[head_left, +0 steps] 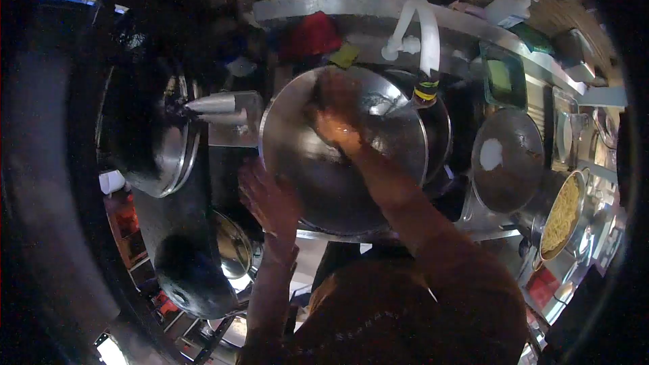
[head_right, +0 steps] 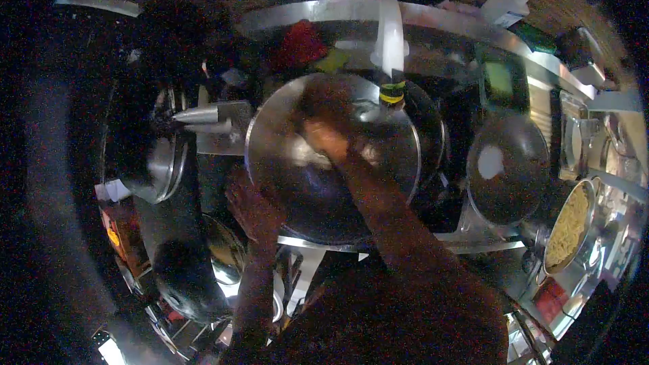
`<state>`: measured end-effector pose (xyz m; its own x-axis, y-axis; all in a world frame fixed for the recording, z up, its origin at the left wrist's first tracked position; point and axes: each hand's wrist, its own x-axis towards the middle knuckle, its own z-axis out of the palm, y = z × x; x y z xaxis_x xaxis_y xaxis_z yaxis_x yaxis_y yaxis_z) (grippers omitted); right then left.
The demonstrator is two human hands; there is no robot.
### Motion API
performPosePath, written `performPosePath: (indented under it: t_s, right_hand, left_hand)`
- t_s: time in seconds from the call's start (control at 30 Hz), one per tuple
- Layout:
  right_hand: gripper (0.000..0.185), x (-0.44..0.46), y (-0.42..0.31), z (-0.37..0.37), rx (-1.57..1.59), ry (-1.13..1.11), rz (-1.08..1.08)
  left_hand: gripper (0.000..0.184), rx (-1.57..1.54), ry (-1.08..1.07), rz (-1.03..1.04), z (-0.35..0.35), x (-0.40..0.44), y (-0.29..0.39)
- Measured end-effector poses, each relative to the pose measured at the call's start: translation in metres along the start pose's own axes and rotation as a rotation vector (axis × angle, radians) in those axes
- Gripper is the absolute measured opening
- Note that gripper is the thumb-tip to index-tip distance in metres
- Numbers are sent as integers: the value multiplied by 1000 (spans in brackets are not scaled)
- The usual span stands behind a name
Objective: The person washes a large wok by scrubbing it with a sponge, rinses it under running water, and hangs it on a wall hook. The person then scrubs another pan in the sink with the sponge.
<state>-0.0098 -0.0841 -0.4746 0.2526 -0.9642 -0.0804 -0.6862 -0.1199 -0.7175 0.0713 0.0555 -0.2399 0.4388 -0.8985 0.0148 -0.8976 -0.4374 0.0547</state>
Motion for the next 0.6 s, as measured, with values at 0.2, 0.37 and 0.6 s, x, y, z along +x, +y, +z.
performPosePath:
  t_s: [0.2, 0.37, 0.6]
  right_hand:
    - [67, -97, -45, -19, 388, -381, -155]
    - [60, -125, 23, -97, 37, -330, -232]
    - [53, -28, 33, -41, -201, 25, -16]
  left_hand:
    - [44, -270, -60, -7, 30, -9, -43]
    - [31, -356, 14, 48, 31, -7, -45]
    - [27, -273, 144, 262, 53, -9, -63]
